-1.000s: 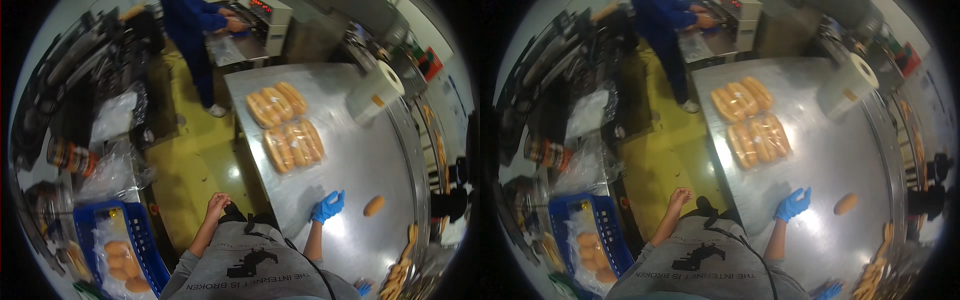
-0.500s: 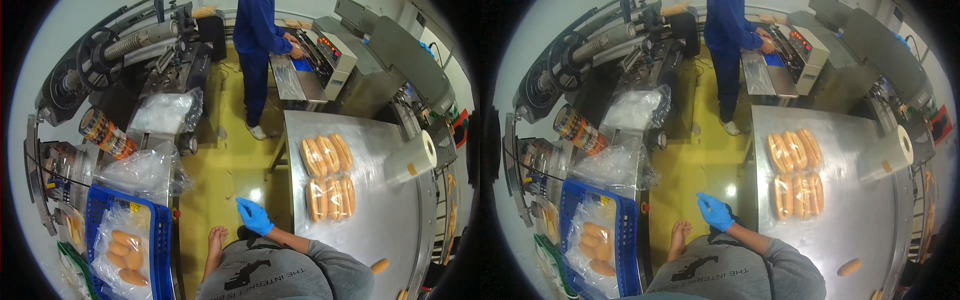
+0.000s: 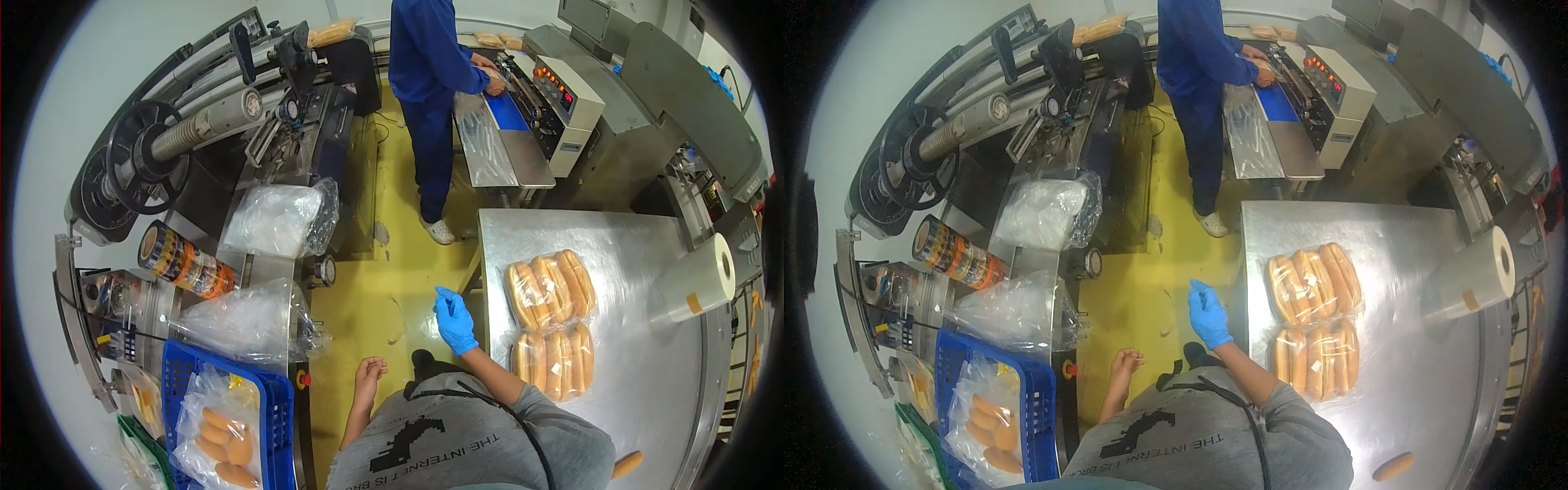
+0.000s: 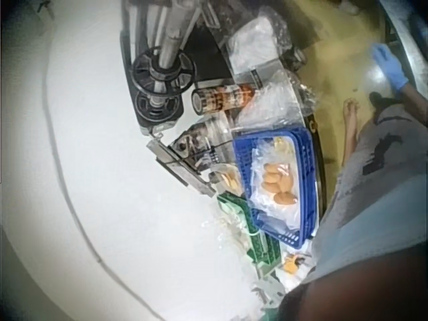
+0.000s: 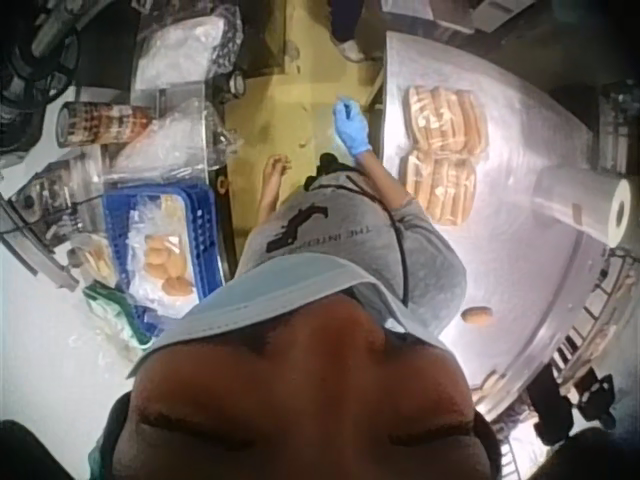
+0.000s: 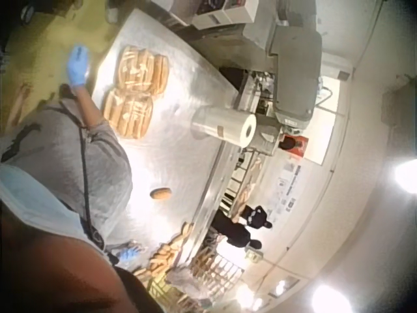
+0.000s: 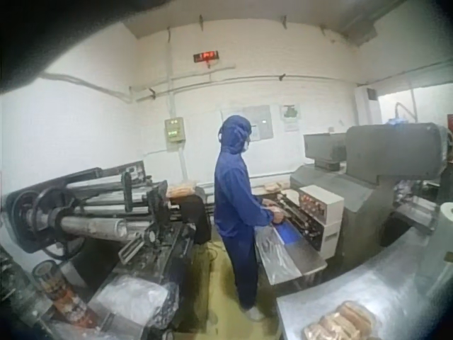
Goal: The person places long bread rolls into clear plastic bags on a stainless steel table. They use a handheld yellow heat sealer to close the bags and then stack the packaged rolls. The person also wipes the table surface with their gloved hands between batches.
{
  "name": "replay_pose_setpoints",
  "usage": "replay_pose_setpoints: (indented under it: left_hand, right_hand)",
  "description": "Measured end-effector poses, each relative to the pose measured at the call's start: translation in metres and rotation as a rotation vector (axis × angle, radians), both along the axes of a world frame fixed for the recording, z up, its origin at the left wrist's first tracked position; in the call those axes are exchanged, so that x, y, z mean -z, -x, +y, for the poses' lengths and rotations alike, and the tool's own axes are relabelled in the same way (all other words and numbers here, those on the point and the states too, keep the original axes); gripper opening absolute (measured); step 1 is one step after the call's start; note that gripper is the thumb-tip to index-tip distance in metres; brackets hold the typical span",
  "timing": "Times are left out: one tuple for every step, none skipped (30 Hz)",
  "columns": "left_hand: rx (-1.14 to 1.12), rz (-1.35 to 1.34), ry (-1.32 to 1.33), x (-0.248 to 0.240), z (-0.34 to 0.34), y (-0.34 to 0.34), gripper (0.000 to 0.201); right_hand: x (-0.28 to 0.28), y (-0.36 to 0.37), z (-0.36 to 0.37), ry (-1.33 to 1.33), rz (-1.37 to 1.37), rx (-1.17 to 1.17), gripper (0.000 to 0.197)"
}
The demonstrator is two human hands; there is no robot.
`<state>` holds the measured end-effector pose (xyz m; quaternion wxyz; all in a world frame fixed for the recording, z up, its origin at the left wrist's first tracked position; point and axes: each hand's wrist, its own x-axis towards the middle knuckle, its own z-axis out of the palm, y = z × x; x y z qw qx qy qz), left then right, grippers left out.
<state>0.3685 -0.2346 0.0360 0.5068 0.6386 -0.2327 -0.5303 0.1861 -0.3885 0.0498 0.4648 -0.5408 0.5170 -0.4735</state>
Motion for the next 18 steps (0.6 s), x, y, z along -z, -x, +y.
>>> replay_pose_setpoints:
  left_hand:
    - [-0.013,0.014,-0.029,-0.001,-0.003,0.001,0.017]
    - [-0.025,0.029,-0.058,-0.004,-0.003,0.003,0.017]
    - [-0.034,0.042,-0.088,-0.004,-0.004,0.004,0.017]
    - [-0.058,0.076,-0.108,0.0,-0.004,0.004,0.016]
    - [-0.081,0.112,-0.128,0.007,0.0,0.005,0.016]
    - [-0.102,0.142,-0.135,0.012,-0.001,0.004,0.016]
    - [-0.092,0.143,-0.146,0.016,-0.001,0.002,0.016]
    - [-0.081,0.145,-0.156,0.018,0.0,0.002,0.017]
    - [-0.074,0.147,-0.17,0.019,-0.001,0.002,0.017]
    - [-0.057,0.132,-0.18,0.017,-0.005,0.002,0.017]
    - [-0.043,0.119,-0.192,0.014,-0.009,0.002,0.018]
    - [-0.03,0.101,-0.201,0.012,-0.014,0.001,0.018]
    - [-0.014,0.081,-0.204,0.016,-0.017,0.0,0.018]
    - [-0.003,0.07,-0.203,0.019,-0.02,-0.001,0.018]
    - [0.007,0.055,-0.206,0.018,-0.022,-0.002,0.018]
    - [0.027,0.04,-0.205,0.018,-0.028,-0.002,0.018]
    - [0.037,0.044,-0.213,0.016,-0.03,-0.001,0.019]
    - [0.042,0.04,-0.213,0.017,-0.036,-0.002,0.02]
  right_hand:
    - [0.0,0.001,-0.006,0.008,-0.011,0.009,0.027]
    - [0.0,0.001,-0.012,0.016,-0.022,0.018,0.027]
    - [0.002,0.001,-0.015,0.0,-0.018,0.009,0.027]
    - [0.007,0.0,-0.017,-0.014,-0.016,0.0,0.028]
    - [0.014,-0.002,-0.017,-0.028,-0.013,-0.01,0.028]
    - [0.019,-0.004,-0.019,-0.064,-0.04,-0.027,0.028]
    - [0.028,-0.007,-0.017,-0.096,-0.069,-0.051,0.029]
    - [0.035,-0.009,-0.018,-0.127,-0.096,-0.075,0.029]
    - [0.04,-0.012,-0.019,-0.163,-0.116,-0.057,0.029]
    - [0.045,-0.014,-0.021,-0.202,-0.136,-0.038,0.028]
    - [0.049,-0.017,-0.023,-0.241,-0.155,-0.021,0.027]
    - [0.057,-0.021,-0.027,-0.281,-0.192,0.008,0.027]
    - [0.065,-0.024,-0.032,-0.325,-0.226,0.035,0.026]
    - [0.073,-0.029,-0.036,-0.369,-0.259,0.06,0.026]
    - [0.076,-0.037,-0.038,-0.421,-0.254,0.099,0.023]
    - [0.081,-0.041,-0.04,-0.397,-0.124,0.02,0.023]
    - [0.087,-0.044,-0.041,-0.371,0.009,-0.055,0.025]
    - [0.103,-0.053,-0.037,-0.361,0.028,-0.113,0.026]
